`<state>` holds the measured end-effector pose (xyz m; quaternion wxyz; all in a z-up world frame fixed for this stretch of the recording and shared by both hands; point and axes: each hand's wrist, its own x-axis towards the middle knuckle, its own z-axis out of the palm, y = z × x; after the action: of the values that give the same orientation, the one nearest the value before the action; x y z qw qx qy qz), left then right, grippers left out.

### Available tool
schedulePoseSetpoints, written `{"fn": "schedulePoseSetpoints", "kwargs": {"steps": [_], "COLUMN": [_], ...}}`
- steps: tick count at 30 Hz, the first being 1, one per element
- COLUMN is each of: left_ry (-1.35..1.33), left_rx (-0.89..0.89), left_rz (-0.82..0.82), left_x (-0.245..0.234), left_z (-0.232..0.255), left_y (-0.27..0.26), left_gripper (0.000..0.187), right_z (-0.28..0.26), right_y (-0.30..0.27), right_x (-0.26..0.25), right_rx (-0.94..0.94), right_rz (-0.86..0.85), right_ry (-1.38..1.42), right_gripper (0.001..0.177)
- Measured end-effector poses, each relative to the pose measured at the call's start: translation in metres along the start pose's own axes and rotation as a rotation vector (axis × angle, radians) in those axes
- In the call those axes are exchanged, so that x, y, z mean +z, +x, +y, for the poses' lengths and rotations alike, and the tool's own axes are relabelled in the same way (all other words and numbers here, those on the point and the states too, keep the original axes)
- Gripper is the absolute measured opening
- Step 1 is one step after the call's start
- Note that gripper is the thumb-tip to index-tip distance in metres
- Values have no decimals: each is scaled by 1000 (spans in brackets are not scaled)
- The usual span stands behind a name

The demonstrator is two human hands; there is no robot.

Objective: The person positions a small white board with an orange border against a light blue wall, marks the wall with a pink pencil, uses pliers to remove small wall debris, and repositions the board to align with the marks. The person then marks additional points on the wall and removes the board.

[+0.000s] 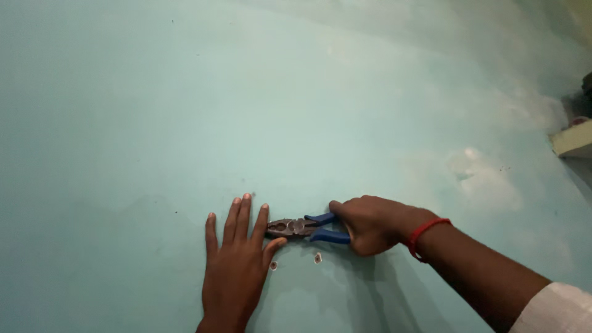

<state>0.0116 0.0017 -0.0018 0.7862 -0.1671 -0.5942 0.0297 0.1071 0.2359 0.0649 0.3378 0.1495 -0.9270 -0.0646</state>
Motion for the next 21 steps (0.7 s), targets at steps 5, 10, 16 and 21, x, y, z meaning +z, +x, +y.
{"fn": "schedulePoseSetpoints", "kwargs": {"steps": [5,10,16,21], "left_ry": [-30,-63,-63,-64], "left_rx": [-5,-23,-45,-50], "left_rz": [-22,-85,-112,-133], "left_x": [-1,-6,-7,-9], "left_z": [-2,-4,-4,-4], "left_y": [3,3,6,6], "left_gripper": [72,78,86,86], "right_z": [2,-7,-13,-8], "right_y": [2,-7,-12,-15], "right_x": [2,7,15,22], "right_rx": [46,21,100,72], "right_rz": [-8,249,372,316], "right_ry": [-3,-196,-347,5], "right_gripper": [23,33,44,50]}}
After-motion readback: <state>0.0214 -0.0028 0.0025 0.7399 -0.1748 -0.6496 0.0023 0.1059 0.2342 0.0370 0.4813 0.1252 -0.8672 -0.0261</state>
